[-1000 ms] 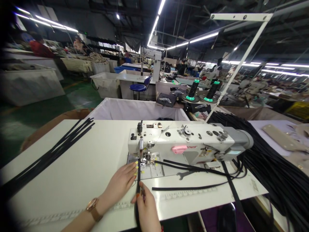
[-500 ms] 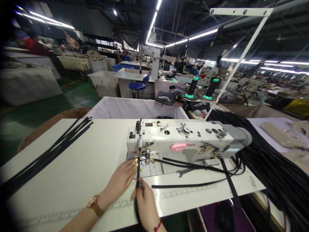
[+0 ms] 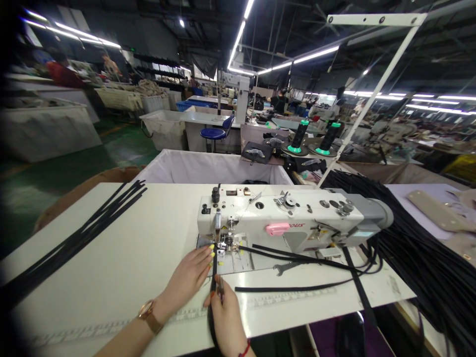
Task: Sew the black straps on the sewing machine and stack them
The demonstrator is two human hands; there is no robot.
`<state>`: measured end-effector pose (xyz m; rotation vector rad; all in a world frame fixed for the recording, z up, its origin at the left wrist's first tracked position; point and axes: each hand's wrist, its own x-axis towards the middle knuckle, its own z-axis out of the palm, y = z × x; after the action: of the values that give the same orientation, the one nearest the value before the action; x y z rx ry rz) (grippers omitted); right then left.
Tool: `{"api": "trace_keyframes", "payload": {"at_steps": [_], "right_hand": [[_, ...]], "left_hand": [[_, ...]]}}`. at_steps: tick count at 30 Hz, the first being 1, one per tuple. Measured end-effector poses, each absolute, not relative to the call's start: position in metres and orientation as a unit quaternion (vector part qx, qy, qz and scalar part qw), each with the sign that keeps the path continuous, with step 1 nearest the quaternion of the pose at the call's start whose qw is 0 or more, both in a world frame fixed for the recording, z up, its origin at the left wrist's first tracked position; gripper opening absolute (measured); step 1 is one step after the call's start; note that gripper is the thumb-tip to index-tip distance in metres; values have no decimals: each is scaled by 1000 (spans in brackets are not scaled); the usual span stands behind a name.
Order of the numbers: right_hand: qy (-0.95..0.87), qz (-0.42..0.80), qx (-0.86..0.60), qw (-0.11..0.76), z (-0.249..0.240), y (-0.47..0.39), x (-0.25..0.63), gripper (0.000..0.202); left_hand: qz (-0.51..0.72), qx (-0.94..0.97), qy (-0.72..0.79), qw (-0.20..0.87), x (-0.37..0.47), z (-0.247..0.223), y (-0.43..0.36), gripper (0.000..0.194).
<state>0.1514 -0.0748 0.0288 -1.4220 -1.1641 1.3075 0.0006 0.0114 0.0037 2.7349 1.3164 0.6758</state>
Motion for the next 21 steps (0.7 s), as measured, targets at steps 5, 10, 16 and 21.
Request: {"api": "trace_keyframes", "payload": {"at_steps": [5,10,16,21], "right_hand": [[-464,530,-573,418,29,-74,153,39],[-470,537,-567,412,29,-76,156,42],[-476,548,-551,413,32,-81,161,48],[-487,544,-546,412,37,-84,164,48]], "left_hand": [[215,879,425,19,1,5,11,35],[205,881,426,27,1,7,10,34],[215,878,427,25,1,6,12,35],[216,877,429,27,3,5,10,36]]}}
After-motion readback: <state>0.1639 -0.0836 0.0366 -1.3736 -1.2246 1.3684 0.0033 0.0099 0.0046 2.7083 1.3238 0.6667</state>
